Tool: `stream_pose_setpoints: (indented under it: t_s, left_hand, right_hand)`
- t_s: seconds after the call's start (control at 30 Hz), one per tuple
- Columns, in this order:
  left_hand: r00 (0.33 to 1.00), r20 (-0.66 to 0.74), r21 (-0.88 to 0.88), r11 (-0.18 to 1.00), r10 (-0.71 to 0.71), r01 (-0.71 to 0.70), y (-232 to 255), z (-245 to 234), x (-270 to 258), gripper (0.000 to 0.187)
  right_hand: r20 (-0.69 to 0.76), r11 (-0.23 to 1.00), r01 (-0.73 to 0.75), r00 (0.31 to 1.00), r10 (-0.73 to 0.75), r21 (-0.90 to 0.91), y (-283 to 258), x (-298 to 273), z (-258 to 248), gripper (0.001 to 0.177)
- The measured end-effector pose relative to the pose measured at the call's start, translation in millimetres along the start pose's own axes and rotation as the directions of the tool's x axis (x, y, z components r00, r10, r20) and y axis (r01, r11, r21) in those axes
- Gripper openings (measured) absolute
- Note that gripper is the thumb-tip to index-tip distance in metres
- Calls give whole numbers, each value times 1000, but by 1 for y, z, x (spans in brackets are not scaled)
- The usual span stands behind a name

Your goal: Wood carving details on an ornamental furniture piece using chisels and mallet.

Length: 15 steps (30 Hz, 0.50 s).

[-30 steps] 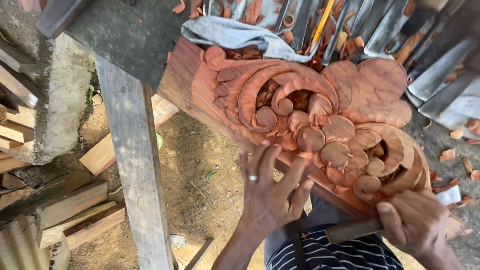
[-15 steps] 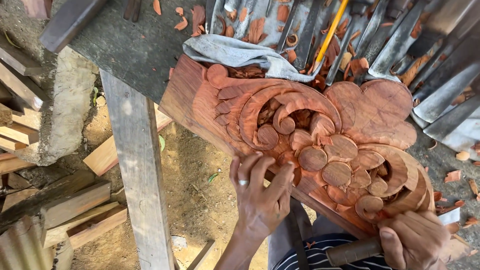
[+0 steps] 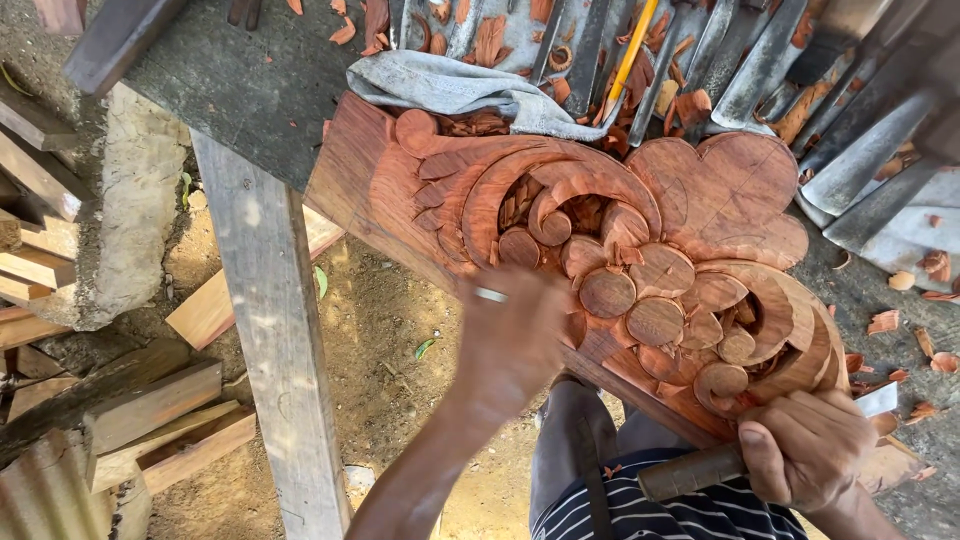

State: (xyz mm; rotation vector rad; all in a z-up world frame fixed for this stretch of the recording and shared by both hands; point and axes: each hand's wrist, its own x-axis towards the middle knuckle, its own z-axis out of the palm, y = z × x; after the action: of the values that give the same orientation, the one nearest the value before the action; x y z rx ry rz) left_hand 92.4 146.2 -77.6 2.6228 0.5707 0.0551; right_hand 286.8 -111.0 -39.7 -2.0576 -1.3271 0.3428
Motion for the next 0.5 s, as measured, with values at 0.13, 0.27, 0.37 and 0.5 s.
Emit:
stream_pose_setpoints:
  t_s: [0.13, 0.27, 0.37, 0.5]
  left_hand:
    - [820, -351, -495, 833, -452, 247, -12, -31, 7, 26]
    - [923, -349, -176, 979, -159, 102, 48, 7, -33, 40]
    - [936, -306, -161, 978, -175, 130, 61, 14, -41, 33]
    - [937, -279, -118, 976, -211, 184, 52, 10, -40, 38]
  right_hand:
    - [31, 999, -26, 999, 26, -20, -3, -1, -1, 31]
    - [12, 999, -32, 999, 33, -35, -5, -1, 1, 30]
    - [32, 999, -38, 999, 39, -31, -6, -3, 0, 30]
    - [2, 999, -40, 999, 40, -14, -7, -1, 3, 30]
